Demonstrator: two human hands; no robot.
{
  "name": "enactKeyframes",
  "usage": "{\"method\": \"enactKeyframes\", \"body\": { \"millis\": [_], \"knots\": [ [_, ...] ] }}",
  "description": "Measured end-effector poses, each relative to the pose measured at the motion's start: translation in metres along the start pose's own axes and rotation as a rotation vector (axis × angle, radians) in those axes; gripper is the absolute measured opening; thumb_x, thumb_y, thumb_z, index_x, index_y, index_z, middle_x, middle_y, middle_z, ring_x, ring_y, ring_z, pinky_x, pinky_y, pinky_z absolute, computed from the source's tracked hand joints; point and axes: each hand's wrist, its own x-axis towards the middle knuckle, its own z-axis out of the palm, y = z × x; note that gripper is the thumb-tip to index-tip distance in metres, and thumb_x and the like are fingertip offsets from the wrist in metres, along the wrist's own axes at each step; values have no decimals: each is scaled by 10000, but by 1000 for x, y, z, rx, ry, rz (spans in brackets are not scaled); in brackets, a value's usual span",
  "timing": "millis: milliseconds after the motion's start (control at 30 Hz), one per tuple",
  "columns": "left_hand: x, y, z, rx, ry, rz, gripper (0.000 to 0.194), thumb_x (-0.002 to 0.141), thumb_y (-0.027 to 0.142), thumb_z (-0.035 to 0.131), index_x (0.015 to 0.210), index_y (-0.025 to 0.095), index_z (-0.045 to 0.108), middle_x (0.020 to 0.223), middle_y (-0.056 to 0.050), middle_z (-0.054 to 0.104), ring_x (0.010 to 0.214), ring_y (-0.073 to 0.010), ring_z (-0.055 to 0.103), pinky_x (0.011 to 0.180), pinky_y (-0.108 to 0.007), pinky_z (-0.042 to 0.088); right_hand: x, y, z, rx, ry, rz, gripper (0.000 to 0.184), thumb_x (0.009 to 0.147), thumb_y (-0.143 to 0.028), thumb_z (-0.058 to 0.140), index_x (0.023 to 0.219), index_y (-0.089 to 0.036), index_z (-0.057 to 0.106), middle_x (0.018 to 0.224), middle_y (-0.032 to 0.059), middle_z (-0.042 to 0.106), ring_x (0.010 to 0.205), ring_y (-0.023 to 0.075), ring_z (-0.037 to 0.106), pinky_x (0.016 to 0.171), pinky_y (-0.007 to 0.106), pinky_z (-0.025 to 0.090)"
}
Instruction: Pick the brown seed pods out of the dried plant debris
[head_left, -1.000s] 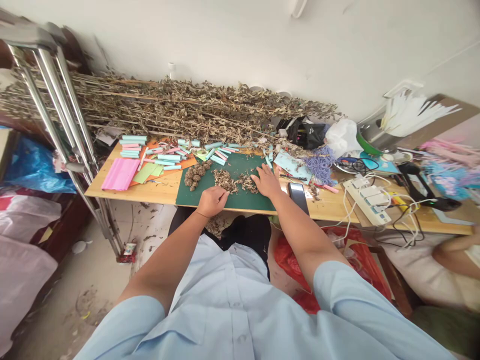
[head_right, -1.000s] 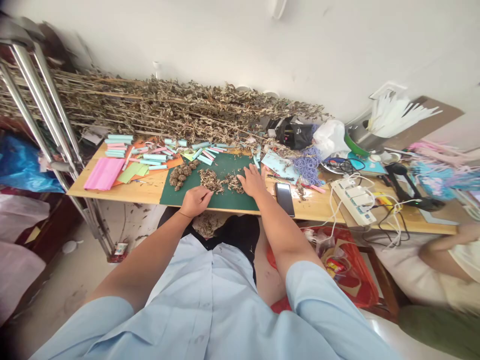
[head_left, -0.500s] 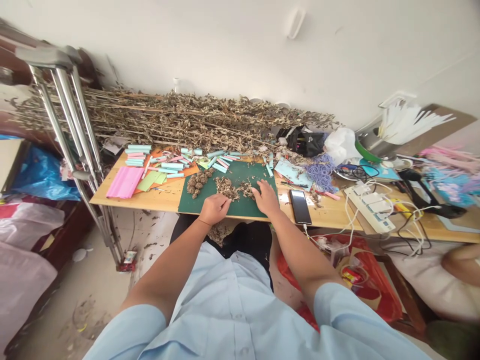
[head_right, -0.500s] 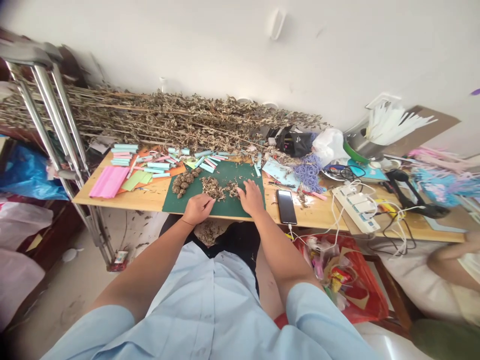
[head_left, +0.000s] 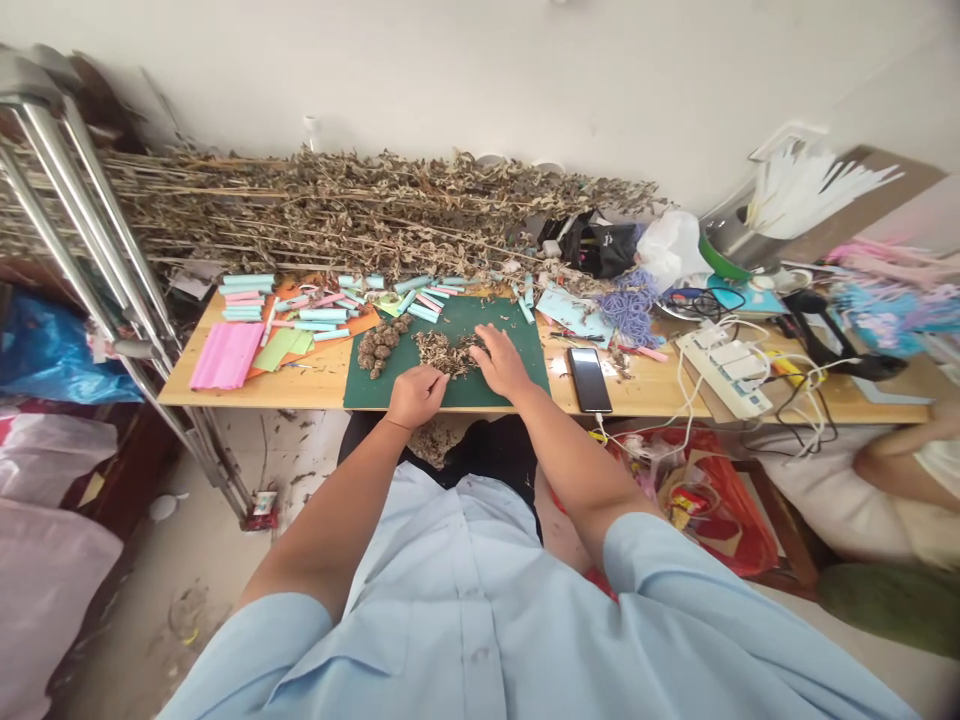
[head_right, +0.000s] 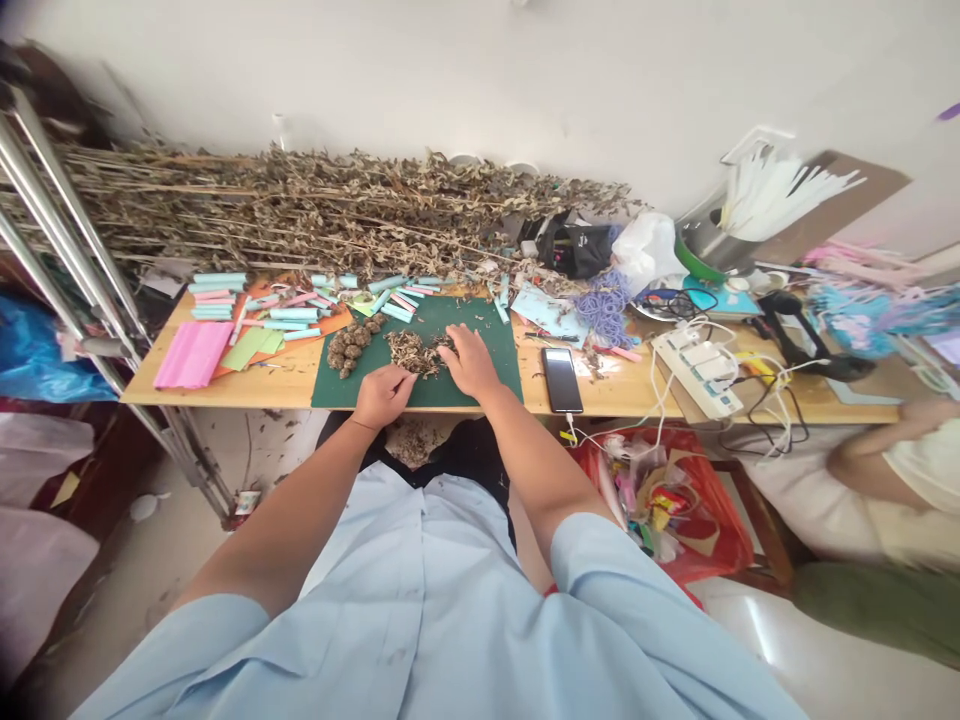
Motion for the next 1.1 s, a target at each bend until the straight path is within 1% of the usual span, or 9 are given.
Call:
{"method": "enactKeyframes", "body": {
  "millis": [100,200,333,467,533,667,800,967,1100],
  "knots": [
    [0,0,2,5,-1,-7,363,1012,343,492,716,191,638,695,-65,628,708,-179,600,683,-315,456,-12,11,-6,-51,133,221,654,1028,-599,328,1488,-166,494,1611,151,408,1551,317,274,1280,565,194],
    [-1,-2,4,11,-13,-8,363,1010,340,497,703,194,625,690,-61,622,708,-178,595,685,-317,450,-19,17,-1,-20,143,335,704,1018,-643,287,1491,-160,485,1631,158,371,1557,319,258,1275,572,200],
    [-1,-2,4,7,-26,-21,360,1012,338,491,711,196,625,693,-58,619,712,-178,596,693,-317,454,-14,5,14,212,90,209,677,1010,-659,294,1485,-224,503,1627,93,398,1521,252,353,1262,466,297],
    [-2,-1,3,-14,-16,-33,366,1012,339,494,705,193,629,692,-58,622,715,-176,598,694,-313,456,-7,2,10,448,243,188,616,1028,-566,294,1467,-202,526,1516,120,541,1380,252,539,1154,459,443],
    [-3,-1,3,-33,-6,-45,372,1015,348,490,709,192,635,695,-58,626,712,-173,598,698,-309,461,-11,6,1,430,307,234,555,1003,-533,375,1380,-199,608,1387,135,645,1264,274,621,1096,487,483],
    [-3,-3,5,-33,-12,-55,378,1018,357,485,720,190,646,699,-57,632,720,-169,604,713,-300,469,-26,9,-11,230,218,191,324,925,-434,558,1078,-229,757,1082,86,749,972,253,680,969,451,532],
    [-2,-3,5,-13,-44,-34,356,1016,346,489,746,190,660,732,-62,659,739,-172,617,729,-302,474,-31,0,-4,126,140,115,266,895,-351,625,1100,-244,757,1090,73,727,825,214,646,875,401,537],
    [-2,0,4,6,-76,-27,354,1019,338,481,760,187,670,752,-66,672,754,-171,624,745,-300,478,-28,-5,5,143,138,160,165,886,-337,648,933,-241,774,989,55,736,817,210,650,865,385,522],
    [-1,1,3,13,-95,-38,365,1018,337,479,752,184,675,749,-68,675,754,-170,629,752,-296,485,-30,-6,2,257,196,200,195,869,-380,662,900,-230,784,948,53,753,799,207,657,842,383,538]
  ]
}}
